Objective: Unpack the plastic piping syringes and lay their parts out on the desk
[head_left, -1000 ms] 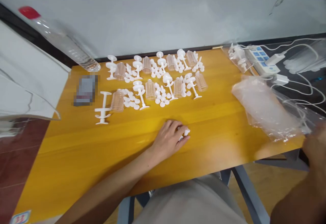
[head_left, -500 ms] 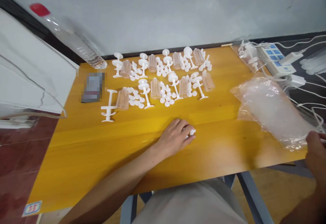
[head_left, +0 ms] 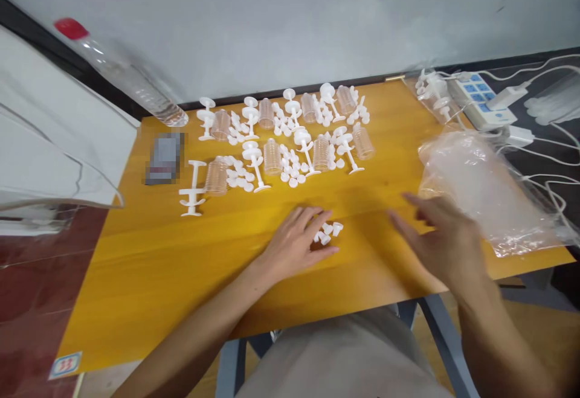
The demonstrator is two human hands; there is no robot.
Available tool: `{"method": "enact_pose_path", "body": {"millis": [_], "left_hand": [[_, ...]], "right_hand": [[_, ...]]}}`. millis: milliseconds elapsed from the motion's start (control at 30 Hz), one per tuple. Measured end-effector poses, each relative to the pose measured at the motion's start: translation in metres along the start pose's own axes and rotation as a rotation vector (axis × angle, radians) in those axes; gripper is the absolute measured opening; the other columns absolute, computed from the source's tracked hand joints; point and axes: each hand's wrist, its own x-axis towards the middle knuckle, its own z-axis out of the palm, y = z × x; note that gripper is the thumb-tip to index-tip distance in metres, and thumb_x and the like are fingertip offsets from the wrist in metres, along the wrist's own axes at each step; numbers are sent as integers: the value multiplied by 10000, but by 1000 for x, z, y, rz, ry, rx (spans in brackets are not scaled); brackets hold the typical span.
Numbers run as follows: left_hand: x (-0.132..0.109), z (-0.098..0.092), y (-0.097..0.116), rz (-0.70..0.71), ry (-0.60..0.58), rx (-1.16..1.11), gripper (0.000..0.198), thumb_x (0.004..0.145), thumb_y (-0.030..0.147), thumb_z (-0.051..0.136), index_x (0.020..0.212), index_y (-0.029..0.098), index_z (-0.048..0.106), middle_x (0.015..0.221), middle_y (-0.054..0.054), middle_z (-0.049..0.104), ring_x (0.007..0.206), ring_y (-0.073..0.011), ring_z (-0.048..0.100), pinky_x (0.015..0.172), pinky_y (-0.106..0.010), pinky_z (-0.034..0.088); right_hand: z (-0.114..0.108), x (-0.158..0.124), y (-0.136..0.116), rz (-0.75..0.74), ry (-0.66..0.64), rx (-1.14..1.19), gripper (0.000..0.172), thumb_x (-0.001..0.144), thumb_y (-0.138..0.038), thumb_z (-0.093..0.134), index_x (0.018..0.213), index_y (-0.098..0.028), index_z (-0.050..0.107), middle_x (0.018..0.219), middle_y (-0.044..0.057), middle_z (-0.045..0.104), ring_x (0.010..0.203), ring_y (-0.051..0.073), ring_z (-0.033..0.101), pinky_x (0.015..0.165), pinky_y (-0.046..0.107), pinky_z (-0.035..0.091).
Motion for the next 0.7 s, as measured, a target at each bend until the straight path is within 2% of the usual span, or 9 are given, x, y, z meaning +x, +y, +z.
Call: {"method": "enact_pose_path", "body": {"millis": [100, 167, 233, 333, 433, 500, 567, 633, 700], "left_hand": [[-22, -9, -1, -102, 48, -24, 752, 890, 491, 766, 1527, 263, 437, 1342, -132, 606, 1264, -308, 597, 1085, -475, 529], [-35, -8, -2, -134, 62, -17, 666, 926, 426, 742, 1510, 274, 460, 1320, -119, 626, 1273, -296, 602, 1100, -474, 523], [-42, -5, -3, -142, 57, -11, 487, 981, 343, 678, 1442, 267, 537, 1260, -106, 658, 1215, -269, 638, 1074, -460, 541], [-43, -3, -5, -145, 44, -37, 303, 1025, 238, 595, 1326, 243, 623, 1206, -90, 696, 1102, -226, 689, 993, -410, 583], [-36, -11, -6, -184, 75, -80, 239, 1020, 219, 600, 1255, 224, 645, 1127, -73, 737, 1021, -204, 721, 916, -359, 605], [-24, -22, -7, -212, 129, -124, 186, 1004, 231, 630, 1186, 215, 666, 1051, -52, 751, 909, -172, 732, 850, -314, 611], [0, -36, -6, -201, 193, -182, 141, 988, 235, 650, 1117, 213, 705, 1067, -47, 751, 821, -135, 720, 799, -276, 609], [37, -49, -7, -150, 229, -220, 147, 974, 241, 661, 1088, 221, 751, 1172, -57, 731, 781, -107, 701, 775, -259, 604], [87, -58, -8, -103, 211, -217, 204, 954, 243, 672, 1132, 240, 773, 1203, -49, 718, 741, -90, 678, 763, -257, 595]], "right_hand": [[37, 0, -31, -188, -368, 292, 455, 977, -375, 661, 1406, -230, 621, 1206, 117, 680, 993, 220, 719, 840, 340, 607], [57, -4, -40, -263, -484, 377, 500, 985, -306, 633, 1477, -253, 557, 1377, 140, 610, 1149, 250, 692, 951, 401, 603], [71, -4, -45, -308, -511, 456, 406, 995, -229, 590, 1400, -234, 617, 1362, 142, 619, 1149, 241, 691, 971, 408, 599], [77, 2, -43, -315, -538, 538, 257, 1008, -175, 536, 1186, -200, 719, 1180, 121, 692, 1035, 213, 715, 916, 372, 609], [65, 14, -28, -163, -512, 568, 195, 1001, -226, 564, 1077, -197, 741, 1120, 100, 704, 906, 186, 724, 829, 336, 621], [51, 28, -10, -4, -418, 569, 175, 982, -303, 613, 1033, -200, 745, 1089, 89, 703, 830, 167, 713, 762, 309, 620], [39, 50, 11, 113, -331, 523, 209, 951, -348, 658, 1054, -195, 757, 1059, 91, 700, 814, 161, 708, 740, 286, 605], [33, 79, 28, 183, -313, 419, 247, 922, -333, 683, 1096, -182, 772, 1081, 103, 700, 843, 163, 715, 768, 282, 584], [33, 112, 41, 264, -317, 310, 233, 901, -301, 689, 1073, -175, 783, 1086, 101, 715, 854, 169, 717, 789, 297, 564]]}}
